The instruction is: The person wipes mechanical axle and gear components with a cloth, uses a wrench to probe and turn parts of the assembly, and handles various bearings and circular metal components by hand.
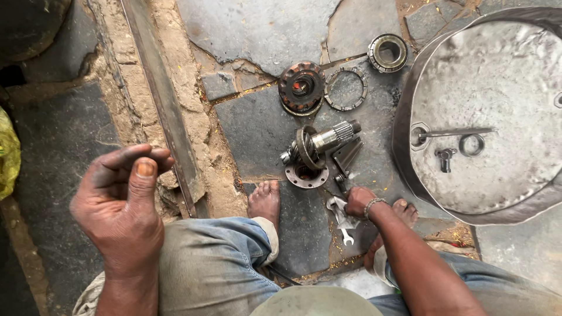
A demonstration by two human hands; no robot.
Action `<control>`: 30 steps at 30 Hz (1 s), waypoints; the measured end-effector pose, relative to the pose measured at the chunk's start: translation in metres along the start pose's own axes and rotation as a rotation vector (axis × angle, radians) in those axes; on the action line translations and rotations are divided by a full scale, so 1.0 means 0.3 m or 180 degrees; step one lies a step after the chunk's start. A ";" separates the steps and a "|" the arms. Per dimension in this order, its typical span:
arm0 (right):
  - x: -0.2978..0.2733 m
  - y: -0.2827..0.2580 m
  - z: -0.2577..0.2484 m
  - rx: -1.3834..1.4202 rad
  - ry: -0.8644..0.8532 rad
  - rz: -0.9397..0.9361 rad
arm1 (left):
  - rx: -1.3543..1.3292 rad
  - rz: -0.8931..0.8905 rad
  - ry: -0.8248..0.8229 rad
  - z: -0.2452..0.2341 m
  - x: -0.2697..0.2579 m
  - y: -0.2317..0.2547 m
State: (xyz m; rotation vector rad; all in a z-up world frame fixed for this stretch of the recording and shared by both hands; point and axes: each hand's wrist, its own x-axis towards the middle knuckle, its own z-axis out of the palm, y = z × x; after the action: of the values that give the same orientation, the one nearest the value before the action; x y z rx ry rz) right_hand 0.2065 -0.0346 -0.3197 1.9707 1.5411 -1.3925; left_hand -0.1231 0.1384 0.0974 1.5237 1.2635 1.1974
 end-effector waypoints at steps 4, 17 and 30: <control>0.022 0.017 -0.014 0.0091 0.0063 0.0454 | -0.0493 0.0113 0.0203 -0.030 0.014 -0.007; 0.073 0.005 -0.116 0.0105 0.1493 0.0202 | 0.3327 -0.1007 0.0467 -0.737 -0.376 -0.269; -0.085 -0.121 -0.183 0.0598 0.1827 -0.0172 | 0.3323 -0.1821 0.0654 -0.799 -0.677 -0.490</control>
State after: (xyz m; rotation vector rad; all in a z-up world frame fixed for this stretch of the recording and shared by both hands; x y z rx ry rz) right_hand 0.2042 0.0032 -0.2602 2.6270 1.7443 -1.0701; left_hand -0.3995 -0.0328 -0.0233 1.5054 2.4776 0.2775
